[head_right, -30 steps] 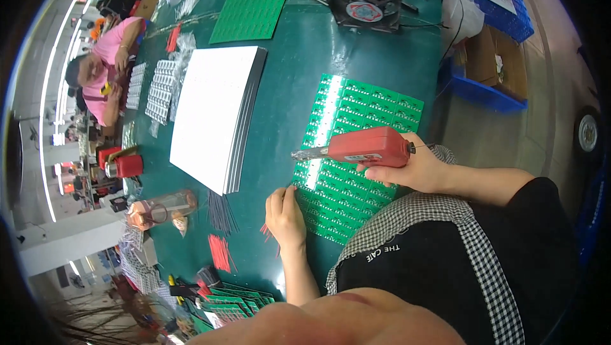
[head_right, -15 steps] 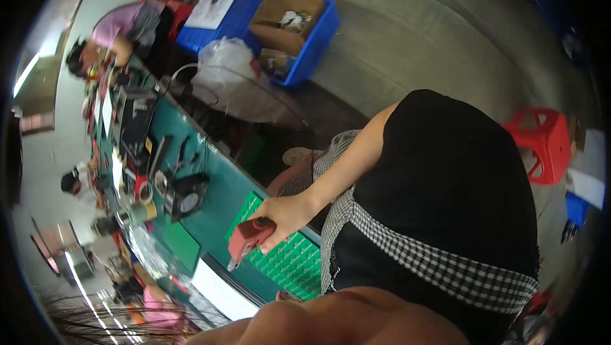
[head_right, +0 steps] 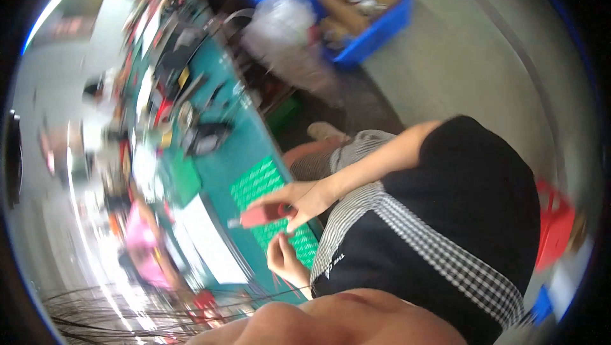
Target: Applying adhesive using a glue gun to connect wires to LED panels on an assembly line.
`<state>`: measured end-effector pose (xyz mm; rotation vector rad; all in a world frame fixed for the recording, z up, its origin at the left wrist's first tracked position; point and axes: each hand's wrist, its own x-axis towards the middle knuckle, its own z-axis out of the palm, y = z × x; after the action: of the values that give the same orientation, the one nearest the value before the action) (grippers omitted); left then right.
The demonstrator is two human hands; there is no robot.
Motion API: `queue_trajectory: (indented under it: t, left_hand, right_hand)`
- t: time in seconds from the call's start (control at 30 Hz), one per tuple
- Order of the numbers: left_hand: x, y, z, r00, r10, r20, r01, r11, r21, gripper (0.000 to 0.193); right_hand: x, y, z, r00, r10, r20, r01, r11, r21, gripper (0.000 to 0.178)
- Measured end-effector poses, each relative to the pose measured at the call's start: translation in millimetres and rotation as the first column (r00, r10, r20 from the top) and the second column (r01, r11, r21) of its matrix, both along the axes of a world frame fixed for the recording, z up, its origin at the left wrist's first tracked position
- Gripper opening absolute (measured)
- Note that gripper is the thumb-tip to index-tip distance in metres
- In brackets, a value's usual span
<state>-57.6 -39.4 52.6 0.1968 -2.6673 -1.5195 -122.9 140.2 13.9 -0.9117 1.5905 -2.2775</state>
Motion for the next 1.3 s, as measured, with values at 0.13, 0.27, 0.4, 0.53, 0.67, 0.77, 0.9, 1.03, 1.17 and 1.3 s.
queue_trajectory:
  t: [0.13,0.27,0.4,0.53,0.67,0.77,0.9,1.03,1.17,1.3]
  left_hand:
    - [3.9,-15.7,-13.4,0.978,0.002,0.209,-0.059,0.962,0.266,0.01]
    - [16.1,-11.8,-22.0,0.99,-0.139,-0.032,0.135,0.842,0.523,0.01]
    - [46.4,-26.3,-19.5,0.999,-0.037,-0.031,0.048,0.848,0.528,0.011]
    - [35.9,4.0,-24.7,0.989,0.069,-0.128,0.01,0.846,0.533,0.012]
    - [28.1,2.9,-30.0,0.985,0.111,-0.13,-0.014,0.812,0.584,0.012]
    - [29.2,3.0,-29.1,0.983,0.106,-0.147,0.018,0.753,0.658,0.011]
    - [30.0,0.7,-21.6,0.994,0.026,-0.106,0.041,0.808,0.587,0.01]
    - [20.8,2.6,-32.1,0.993,-0.106,-0.057,0.106,0.551,0.828,0.011]
    - [1.5,-5.5,-21.7,0.982,-0.181,-0.062,0.147,0.51,0.848,0.01]
    - [25.3,-32.6,13.4,0.997,0.043,0.063,-0.075,0.72,0.69,0.011]
  right_hand:
    - [-12.1,-17.3,10.1,0.976,0.189,0.105,-0.199,0.976,0.089,0.074]
    - [5.5,-21.4,-2.4,0.988,0.074,0.135,-0.114,0.942,0.316,0.066]
    - [-0.9,-37.0,-39.0,0.961,0.233,-0.146,-0.161,0.907,0.39,0.044]
    - [-29.5,-22.1,-20.7,0.881,0.466,-0.078,-0.378,0.795,0.475,0.038]
    - [-42.8,-27.3,-19.3,0.864,0.503,-0.01,-0.431,0.751,0.501,0.036]
    - [-45.1,-29.0,-13.3,0.87,0.493,0.022,-0.434,0.745,0.506,0.035]
    - [-37.7,-24.7,-7.0,0.907,0.42,0.0,-0.375,0.809,0.454,0.037]
    - [-35.7,-15.7,-4.7,0.928,0.371,0.039,-0.364,0.877,0.315,0.039]
    - [-38.5,-9.0,-4.9,0.984,0.155,-0.082,-0.114,0.92,0.376,0.033]
    - [-34.2,-12.4,19.1,0.968,0.236,0.088,-0.251,0.919,0.303,0.033]
